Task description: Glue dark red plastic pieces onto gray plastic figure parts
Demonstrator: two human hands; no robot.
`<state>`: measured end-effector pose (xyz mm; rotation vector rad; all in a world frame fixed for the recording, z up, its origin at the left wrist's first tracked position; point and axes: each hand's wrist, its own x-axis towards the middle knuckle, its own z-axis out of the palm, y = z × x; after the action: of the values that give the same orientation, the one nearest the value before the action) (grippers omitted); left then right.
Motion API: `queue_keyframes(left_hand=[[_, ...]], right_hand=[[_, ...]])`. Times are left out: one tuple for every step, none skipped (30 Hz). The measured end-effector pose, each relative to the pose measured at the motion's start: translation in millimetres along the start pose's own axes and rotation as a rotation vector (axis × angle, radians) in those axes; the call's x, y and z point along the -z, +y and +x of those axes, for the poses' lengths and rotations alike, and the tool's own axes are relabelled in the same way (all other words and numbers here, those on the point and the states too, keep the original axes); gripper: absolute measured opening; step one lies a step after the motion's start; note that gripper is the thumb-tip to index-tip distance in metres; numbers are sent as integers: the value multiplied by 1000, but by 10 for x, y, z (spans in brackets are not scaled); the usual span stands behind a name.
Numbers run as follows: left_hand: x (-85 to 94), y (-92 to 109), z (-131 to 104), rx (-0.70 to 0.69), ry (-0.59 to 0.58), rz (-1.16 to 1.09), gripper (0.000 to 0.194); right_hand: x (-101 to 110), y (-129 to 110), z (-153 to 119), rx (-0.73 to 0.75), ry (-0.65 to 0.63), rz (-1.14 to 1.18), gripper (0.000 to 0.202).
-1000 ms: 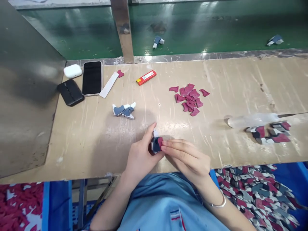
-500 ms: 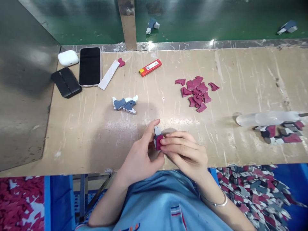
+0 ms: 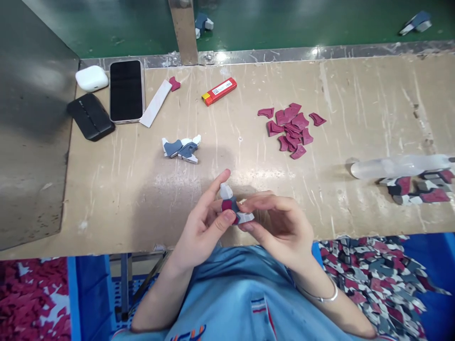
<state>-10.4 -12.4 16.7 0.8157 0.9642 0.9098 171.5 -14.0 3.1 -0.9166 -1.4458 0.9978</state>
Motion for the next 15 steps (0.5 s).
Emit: queue_keyframes(left_hand=[[8,6,-2,22,-8,1,86],[18,13,-5,41,-19,-1,86],[29,20,-8,56,-35,-6,87],[39,26,-9,64,-52,-13,88],[48,31,-10,68,-70,-21,90],[55,35,-10,71,-86,-26,92],[60,37,-9,70,-99,-31,93],[63,36,-8,66,-106,-34,93],[63,33,-6,59,-108,-38,94],[61,28,-4,51,-107,-39,94],[57,20,-2,44,-102,-38,94],[50,12,-1,35,-95,-37,93],[41,4,1,25,-88,-35,93],[29,-1,2,14,-80,-35,92],[14,-2,5,4,-74,-36,92]], right_hand=[[-3,-2,9,4,4,-12,37],[-4,-8,19,10,6,-24,36],[-4,-16,29,17,5,-32,35],[-3,-25,37,23,4,-38,34],[-3,-34,43,29,4,-42,32],[-2,-42,48,34,6,-45,31],[-2,-48,50,37,7,-47,30],[-2,-53,52,38,10,-46,30],[-3,-56,53,40,10,-45,30],[-5,-59,54,43,7,-45,30],[-6,-61,55,48,2,-48,30],[-7,-62,57,55,-3,-55,30],[-7,-62,58,62,-9,-67,29],[-6,-60,58,69,-15,-81,29],[-4,-57,57,74,-19,-94,28]])
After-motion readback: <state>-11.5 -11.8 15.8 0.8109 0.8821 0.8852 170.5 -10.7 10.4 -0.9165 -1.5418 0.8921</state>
